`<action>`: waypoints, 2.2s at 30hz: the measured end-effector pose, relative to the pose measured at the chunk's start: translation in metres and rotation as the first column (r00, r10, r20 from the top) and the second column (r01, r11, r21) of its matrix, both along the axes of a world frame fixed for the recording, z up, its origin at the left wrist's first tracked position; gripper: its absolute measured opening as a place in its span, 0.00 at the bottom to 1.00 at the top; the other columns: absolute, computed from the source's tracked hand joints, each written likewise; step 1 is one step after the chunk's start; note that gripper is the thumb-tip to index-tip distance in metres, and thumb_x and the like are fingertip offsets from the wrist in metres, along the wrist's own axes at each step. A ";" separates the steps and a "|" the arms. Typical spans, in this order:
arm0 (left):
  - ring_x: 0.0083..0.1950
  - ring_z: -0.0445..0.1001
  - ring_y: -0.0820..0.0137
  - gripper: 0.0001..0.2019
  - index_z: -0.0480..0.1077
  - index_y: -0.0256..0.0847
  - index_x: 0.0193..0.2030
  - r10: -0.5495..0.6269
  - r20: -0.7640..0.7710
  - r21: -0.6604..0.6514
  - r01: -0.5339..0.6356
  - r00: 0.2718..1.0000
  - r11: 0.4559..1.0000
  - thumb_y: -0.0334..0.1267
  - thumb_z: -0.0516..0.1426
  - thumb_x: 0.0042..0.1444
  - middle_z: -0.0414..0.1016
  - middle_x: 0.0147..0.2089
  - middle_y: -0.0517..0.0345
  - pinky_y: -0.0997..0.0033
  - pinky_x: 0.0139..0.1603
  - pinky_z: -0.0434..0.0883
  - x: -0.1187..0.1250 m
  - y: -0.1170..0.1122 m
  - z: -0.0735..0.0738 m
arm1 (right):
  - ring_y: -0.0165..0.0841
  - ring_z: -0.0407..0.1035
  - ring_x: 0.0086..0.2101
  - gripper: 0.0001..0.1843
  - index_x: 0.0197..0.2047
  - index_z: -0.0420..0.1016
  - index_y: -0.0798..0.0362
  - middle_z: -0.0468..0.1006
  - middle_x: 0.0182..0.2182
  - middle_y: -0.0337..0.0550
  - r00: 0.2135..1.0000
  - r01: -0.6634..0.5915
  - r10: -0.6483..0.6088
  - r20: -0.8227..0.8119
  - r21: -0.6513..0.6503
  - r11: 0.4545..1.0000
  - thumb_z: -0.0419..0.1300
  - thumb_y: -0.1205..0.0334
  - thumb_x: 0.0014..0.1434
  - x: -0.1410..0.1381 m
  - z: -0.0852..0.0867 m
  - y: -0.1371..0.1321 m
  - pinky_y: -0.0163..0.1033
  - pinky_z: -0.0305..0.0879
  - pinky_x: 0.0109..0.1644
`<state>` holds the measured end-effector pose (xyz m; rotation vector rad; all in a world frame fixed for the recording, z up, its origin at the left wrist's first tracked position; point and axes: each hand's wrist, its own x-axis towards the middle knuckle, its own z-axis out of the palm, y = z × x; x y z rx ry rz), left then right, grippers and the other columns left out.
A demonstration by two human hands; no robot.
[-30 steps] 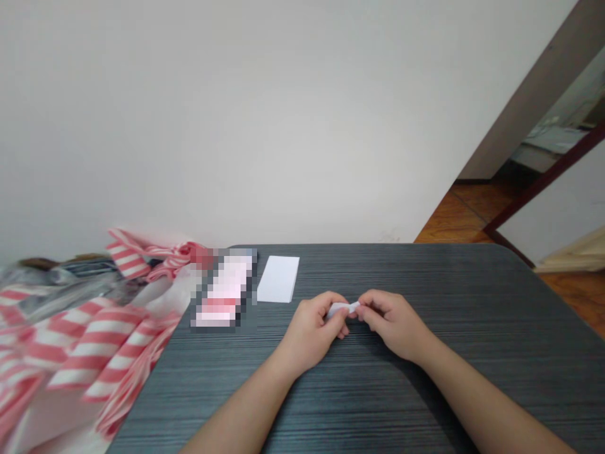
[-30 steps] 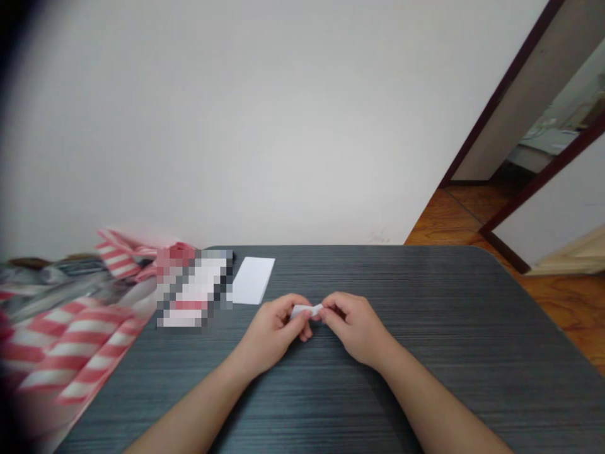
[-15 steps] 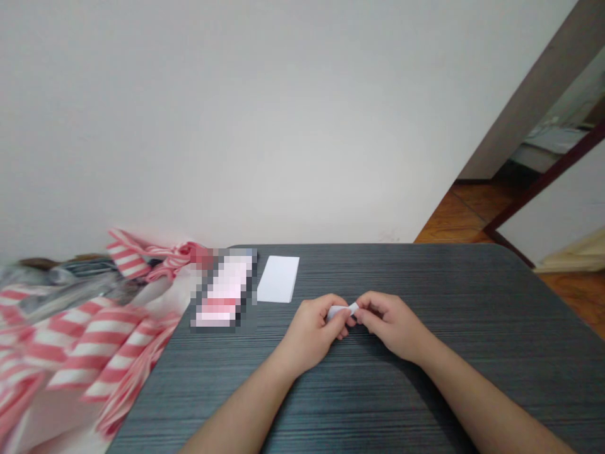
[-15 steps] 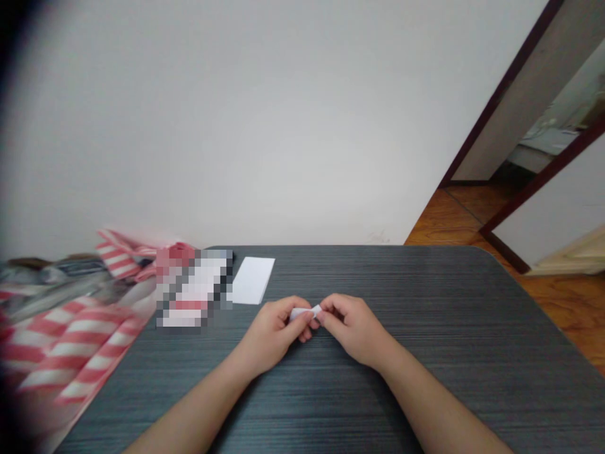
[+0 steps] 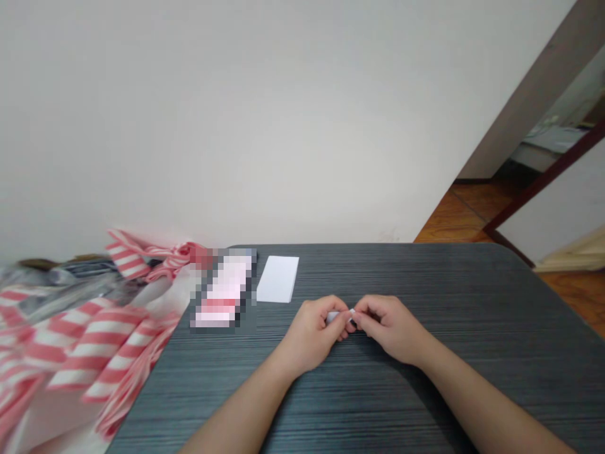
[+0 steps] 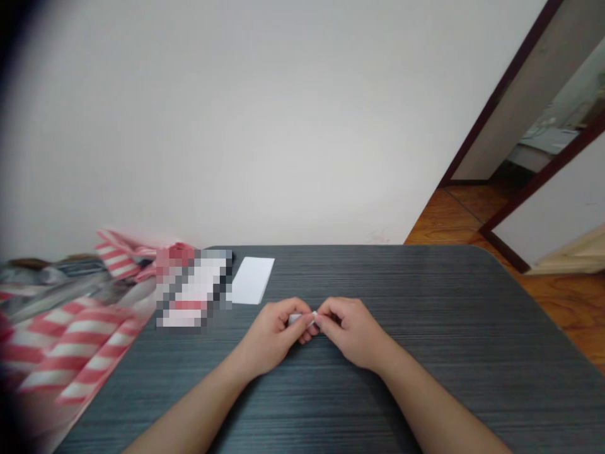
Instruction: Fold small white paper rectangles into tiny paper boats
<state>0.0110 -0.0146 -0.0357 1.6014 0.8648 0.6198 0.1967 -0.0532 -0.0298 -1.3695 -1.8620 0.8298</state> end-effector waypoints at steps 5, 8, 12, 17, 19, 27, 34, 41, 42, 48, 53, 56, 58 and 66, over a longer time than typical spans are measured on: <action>0.28 0.75 0.74 0.10 0.72 0.36 0.33 0.002 0.020 -0.032 -0.001 1.000 0.999 0.40 0.56 0.61 0.79 0.31 0.55 0.75 0.32 0.72 0.001 -0.001 0.002 | 0.28 0.66 0.24 0.12 0.28 0.75 0.54 0.74 0.22 0.36 1.000 0.005 -0.006 -0.020 -0.019 1.000 0.57 0.64 0.63 0.000 0.002 -0.001 0.32 0.59 0.30; 0.28 0.75 0.74 0.10 0.73 0.36 0.36 -0.009 0.047 -0.047 0.011 0.999 0.999 0.41 0.56 0.62 0.80 0.33 0.54 0.75 0.31 0.72 0.001 0.000 0.001 | 0.27 0.65 0.24 0.13 0.28 0.74 0.54 0.73 0.21 0.35 0.999 0.024 -0.026 -0.048 -0.038 0.999 0.57 0.64 0.64 0.001 0.003 -0.002 0.32 0.59 0.29; 0.27 0.74 0.74 0.11 0.73 0.35 0.36 -0.016 0.054 -0.066 0.020 0.998 0.998 0.41 0.55 0.62 0.80 0.33 0.53 0.76 0.30 0.71 0.001 0.000 0.000 | 0.27 0.64 0.23 0.12 0.28 0.74 0.54 0.72 0.21 0.35 0.996 0.045 -0.050 -0.076 -0.061 0.997 0.57 0.64 0.63 0.003 0.003 -0.002 0.31 0.58 0.28; 0.26 0.73 0.74 0.11 0.72 0.35 0.33 -0.003 0.044 -0.081 0.007 0.999 0.997 0.39 0.55 0.62 0.79 0.30 0.53 0.76 0.29 0.70 0.001 0.000 0.000 | 0.28 0.65 0.25 0.11 0.28 0.75 0.54 0.73 0.22 0.36 0.995 0.049 -0.052 -0.080 -0.040 0.998 0.58 0.65 0.62 0.002 -0.002 -0.001 0.33 0.59 0.30; 0.26 0.73 0.75 0.11 0.72 0.35 0.33 0.005 0.059 -0.096 0.001 0.998 0.995 0.39 0.55 0.62 0.79 0.29 0.54 0.76 0.29 0.70 0.001 0.000 0.000 | 0.30 0.68 0.28 0.07 0.33 0.77 0.54 0.77 0.27 0.39 0.992 0.046 -0.048 -0.113 -0.021 0.999 0.59 0.65 0.62 0.003 -0.005 -0.001 0.34 0.62 0.33; 0.24 0.72 0.75 0.11 0.70 0.35 0.33 0.031 0.152 -0.194 -0.001 0.988 0.981 0.41 0.57 0.61 0.78 0.28 0.54 0.77 0.27 0.70 0.002 0.000 -0.003 | 0.33 0.74 0.36 0.08 0.41 0.80 0.52 0.80 0.34 0.44 0.980 -0.047 0.081 -0.180 0.186 0.981 0.60 0.70 0.62 0.008 -0.007 0.001 0.37 0.68 0.42; 0.23 0.73 0.74 0.11 0.68 0.35 0.33 0.026 0.224 -0.297 0.042 0.974 0.954 0.43 0.59 0.59 0.78 0.25 0.55 0.76 0.26 0.71 0.003 0.000 0.001 | 0.32 0.75 0.35 0.09 0.39 0.82 0.51 0.80 0.33 0.44 0.980 -0.087 0.128 -0.152 0.250 0.964 0.59 0.68 0.64 0.013 -0.009 0.002 0.36 0.69 0.41; 0.23 0.74 0.74 0.12 0.68 0.35 0.34 0.009 0.255 -0.334 0.079 0.967 0.939 0.43 0.59 0.59 0.78 0.25 0.54 0.76 0.26 0.71 0.002 0.000 -0.001 | 0.31 0.74 0.34 0.10 0.38 0.81 0.51 0.79 0.33 0.44 0.987 -0.082 0.116 -0.114 0.264 0.961 0.58 0.68 0.65 0.013 -0.008 0.001 0.35 0.69 0.40; 0.23 0.73 0.74 0.12 0.68 0.35 0.34 0.004 0.253 -0.334 0.084 0.967 0.939 0.44 0.59 0.59 0.78 0.25 0.54 0.76 0.26 0.71 0.002 0.001 -0.002 | 0.31 0.74 0.34 0.10 0.37 0.81 0.51 0.79 0.33 0.44 0.988 -0.083 0.115 -0.106 0.269 0.959 0.57 0.68 0.66 0.013 -0.008 0.001 0.35 0.69 0.40; 0.22 0.72 0.75 0.14 0.69 0.36 0.33 -0.004 0.217 -0.341 0.080 0.976 0.937 0.46 0.59 0.59 0.77 0.24 0.56 0.77 0.25 0.69 0.003 0.000 0.000 | 0.31 0.74 0.35 0.13 0.37 0.80 0.52 0.79 0.33 0.44 0.989 -0.107 0.132 -0.068 0.289 0.951 0.55 0.70 0.66 0.011 -0.007 0.000 0.35 0.69 0.40; 0.21 0.70 0.76 0.14 0.68 0.37 0.30 0.005 0.152 -0.283 0.039 0.988 0.958 0.46 0.57 0.60 0.76 0.23 0.57 0.78 0.25 0.68 0.004 -0.001 0.001 | 0.31 0.74 0.35 0.12 0.37 0.79 0.51 0.79 0.34 0.44 0.988 -0.105 0.130 -0.088 0.244 0.964 0.55 0.69 0.66 0.009 -0.008 0.000 0.35 0.68 0.41; 0.21 0.69 0.77 0.13 0.69 0.37 0.31 0.028 0.133 -0.242 0.005 0.991 0.970 0.44 0.56 0.60 0.74 0.22 0.59 0.79 0.24 0.67 0.004 -0.001 0.001 | 0.30 0.73 0.31 0.10 0.41 0.77 0.52 0.78 0.30 0.41 0.990 0.005 0.012 -0.143 0.119 0.993 0.54 0.69 0.65 0.008 -0.007 -0.001 0.34 0.68 0.37; 0.21 0.68 0.77 0.12 0.69 0.37 0.32 0.035 0.122 -0.214 -0.008 0.992 0.977 0.44 0.56 0.60 0.73 0.22 0.60 0.79 0.24 0.67 0.004 -0.001 0.000 | 0.29 0.71 0.27 0.10 0.43 0.75 0.53 0.76 0.26 0.38 0.986 0.069 -0.065 -0.156 0.016 0.998 0.53 0.68 0.65 0.007 -0.006 -0.002 0.33 0.66 0.33; 0.23 0.70 0.76 0.11 0.70 0.37 0.31 0.004 0.063 -0.126 0.004 0.998 0.992 0.42 0.56 0.60 0.75 0.24 0.58 0.77 0.26 0.68 0.002 -0.001 -0.002 | 0.27 0.66 0.22 0.11 0.29 0.73 0.54 0.73 0.22 0.36 0.998 0.002 -0.006 -0.062 -0.069 0.998 0.55 0.67 0.62 0.003 -0.001 -0.002 0.31 0.60 0.28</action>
